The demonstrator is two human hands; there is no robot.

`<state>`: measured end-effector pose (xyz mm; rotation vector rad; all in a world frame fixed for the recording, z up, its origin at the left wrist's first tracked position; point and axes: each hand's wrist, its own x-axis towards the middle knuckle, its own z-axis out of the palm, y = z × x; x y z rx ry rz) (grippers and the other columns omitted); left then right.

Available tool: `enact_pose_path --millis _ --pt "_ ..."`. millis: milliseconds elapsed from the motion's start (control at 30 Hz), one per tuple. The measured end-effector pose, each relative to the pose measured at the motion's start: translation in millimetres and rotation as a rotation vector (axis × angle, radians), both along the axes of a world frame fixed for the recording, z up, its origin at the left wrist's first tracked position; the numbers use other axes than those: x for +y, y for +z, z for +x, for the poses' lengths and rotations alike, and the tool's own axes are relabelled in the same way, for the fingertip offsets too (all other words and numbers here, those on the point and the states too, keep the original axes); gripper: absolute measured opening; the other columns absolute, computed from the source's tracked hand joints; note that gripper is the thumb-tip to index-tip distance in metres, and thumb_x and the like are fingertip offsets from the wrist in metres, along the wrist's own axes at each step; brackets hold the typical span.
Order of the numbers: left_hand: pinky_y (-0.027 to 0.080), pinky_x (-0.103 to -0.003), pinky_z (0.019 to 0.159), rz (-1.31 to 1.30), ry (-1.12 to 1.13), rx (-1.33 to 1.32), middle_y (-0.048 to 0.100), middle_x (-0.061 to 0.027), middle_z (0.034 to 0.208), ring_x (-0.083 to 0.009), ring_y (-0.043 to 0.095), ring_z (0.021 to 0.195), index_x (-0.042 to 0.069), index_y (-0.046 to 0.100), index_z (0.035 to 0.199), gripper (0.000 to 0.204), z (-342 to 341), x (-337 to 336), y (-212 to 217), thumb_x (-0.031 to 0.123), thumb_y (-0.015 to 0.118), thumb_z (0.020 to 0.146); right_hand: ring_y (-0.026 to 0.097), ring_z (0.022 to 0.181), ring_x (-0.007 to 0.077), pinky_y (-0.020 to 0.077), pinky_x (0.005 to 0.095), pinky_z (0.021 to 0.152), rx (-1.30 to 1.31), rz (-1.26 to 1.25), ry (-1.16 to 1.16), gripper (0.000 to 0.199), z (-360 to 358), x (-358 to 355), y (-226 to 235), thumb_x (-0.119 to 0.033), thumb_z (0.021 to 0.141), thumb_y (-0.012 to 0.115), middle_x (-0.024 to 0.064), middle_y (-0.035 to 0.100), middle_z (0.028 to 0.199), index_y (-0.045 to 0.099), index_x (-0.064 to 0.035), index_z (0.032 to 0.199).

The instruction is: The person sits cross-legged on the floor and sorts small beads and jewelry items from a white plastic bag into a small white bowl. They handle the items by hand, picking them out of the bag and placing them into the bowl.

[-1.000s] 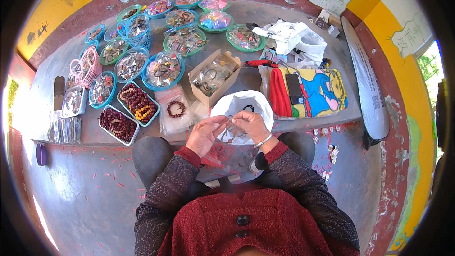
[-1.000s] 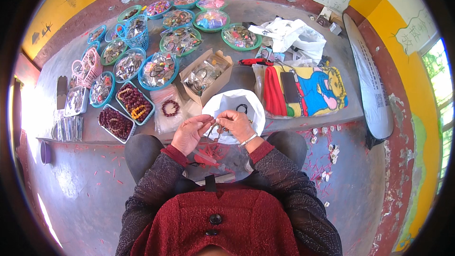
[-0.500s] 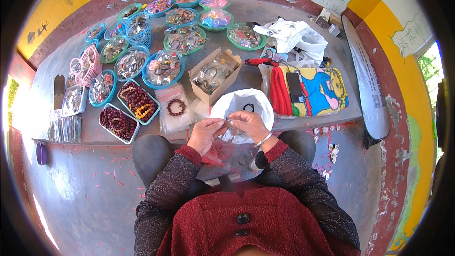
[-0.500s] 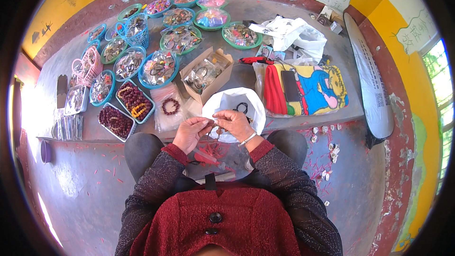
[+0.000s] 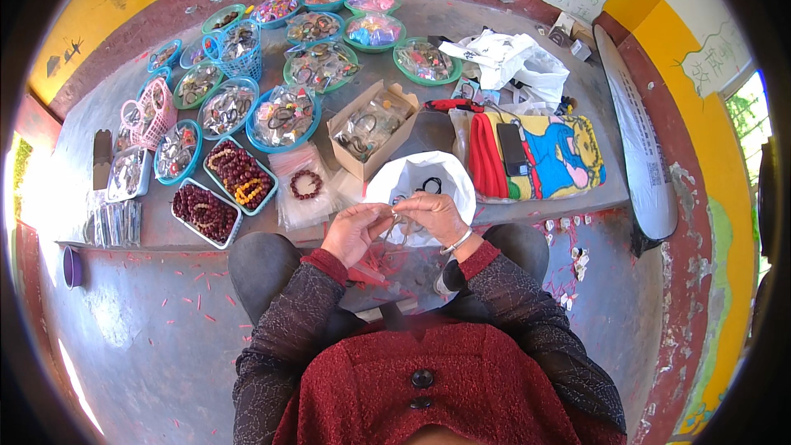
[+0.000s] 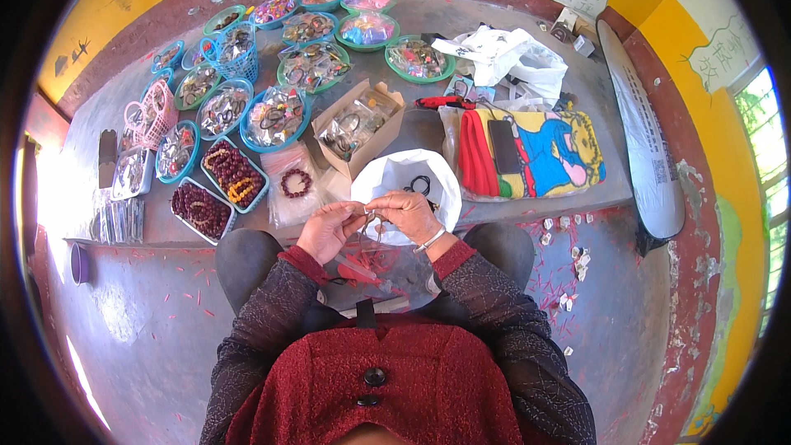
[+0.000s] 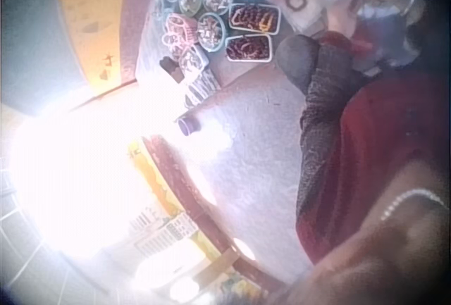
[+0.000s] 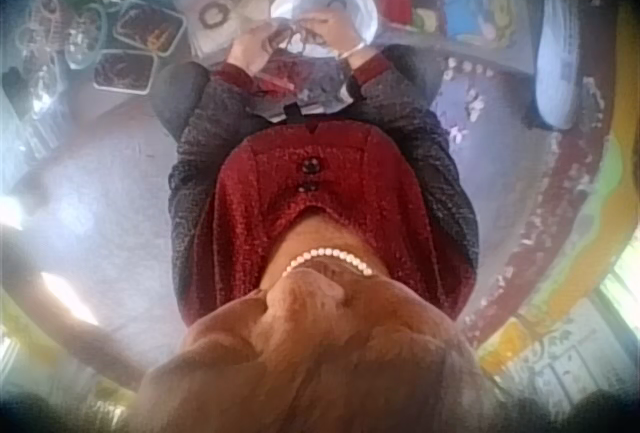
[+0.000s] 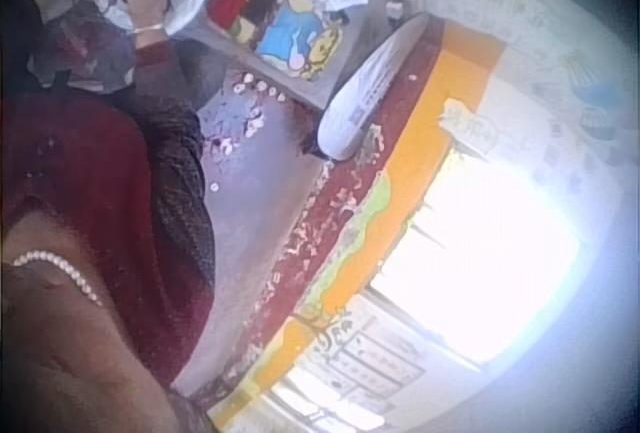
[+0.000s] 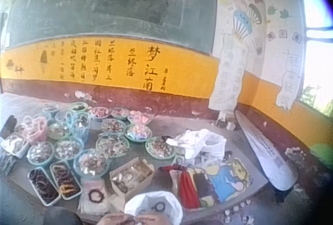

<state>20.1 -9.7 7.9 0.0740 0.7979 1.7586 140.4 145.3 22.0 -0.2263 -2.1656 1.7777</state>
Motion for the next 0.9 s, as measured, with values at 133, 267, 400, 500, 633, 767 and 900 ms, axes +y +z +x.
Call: enact_pose_path --millis 133,267,400,500,633,767,900 --pt "0.047 -0.030 0.088 0.070 -0.065 0.029 0.060 -0.0159 0.099 -0.0208 0.058 0.095 -0.009 0.057 0.098 0.024 -5.1 -1.7 -0.1 0.009 0.048 0.084 0.058 0.066 0.0113 0.0465 0.0222 0.059 -0.014 0.026 0.005 0.020 0.5 -0.1 -0.4 0.007 0.076 0.055 0.0057 0.061 0.077 0.067 -0.0016 0.090" --pt "0.047 -0.029 0.088 0.053 -0.037 0.006 0.061 -0.0152 0.099 -0.0199 0.059 0.094 -0.008 0.057 0.097 0.024 -3.7 -2.6 5.6 0.011 0.050 0.084 0.059 0.066 0.0120 0.0471 0.0226 0.059 -0.011 -0.003 0.004 0.021 0.6 0.3 -3.9 0.007 0.076 0.054 0.0055 0.061 0.077 0.067 -0.0016 0.090" --pt "0.049 -0.026 0.084 -0.018 -0.024 0.052 0.061 -0.0136 0.097 -0.0178 0.060 0.089 -0.008 0.058 0.096 0.021 -0.1 0.0 2.5 0.009 0.054 0.086 0.059 0.066 0.0123 0.0478 0.0228 0.059 0.004 0.017 0.004 0.021 -0.2 -0.3 -4.7 0.006 0.077 0.054 0.0054 0.060 0.077 0.067 -0.0020 0.090" --pt "0.050 -0.024 0.081 -0.041 -0.038 0.072 0.061 -0.0125 0.096 -0.0159 0.060 0.086 -0.008 0.058 0.095 0.017 0.0 2.4 -4.6 0.006 0.053 0.087 0.059 0.066 0.0123 0.0480 0.0226 0.058 -0.002 0.061 0.012 0.021 0.4 -0.2 -5.4 0.006 0.077 0.053 0.0059 0.060 0.076 0.067 -0.0024 0.090" --pt "0.050 -0.023 0.081 -0.071 -0.027 0.072 0.061 -0.0125 0.095 -0.0157 0.060 0.086 -0.008 0.058 0.095 0.016 -0.2 2.9 -6.9 0.005 0.051 0.087 0.059 0.067 0.0123 0.0477 0.0225 0.061 -0.027 0.121 0.008 0.022 1.0 -0.3 -3.7 0.005 0.079 0.053 0.0060 0.061 0.079 0.066 -0.0036 0.094" --pt "0.050 -0.024 0.081 -0.095 0.045 0.130 0.061 -0.0136 0.096 -0.0166 0.060 0.088 -0.008 0.058 0.095 0.017 -1.0 2.8 -7.3 0.006 0.051 0.088 0.059 0.072 0.0108 0.0475 0.0223 0.066 -0.051 0.035 -0.056 0.025 -0.2 5.4 -0.7 -0.001 0.082 0.054 0.0049 0.062 0.085 0.061 -0.0035 0.106" --pt "0.050 -0.025 0.080 -0.099 0.093 0.186 0.061 -0.0143 0.097 -0.0174 0.060 0.089 -0.008 0.058 0.095 0.016 0.5 3.6 -1.1 0.005 0.051 0.088 0.059 0.077 0.0098 0.0479 0.0224 0.067 -0.115 -0.198 -0.105 0.029 -1.3 8.3 1.9 -0.010 0.083 0.060 0.0062 0.062 0.089 0.056 -0.0010 0.110"
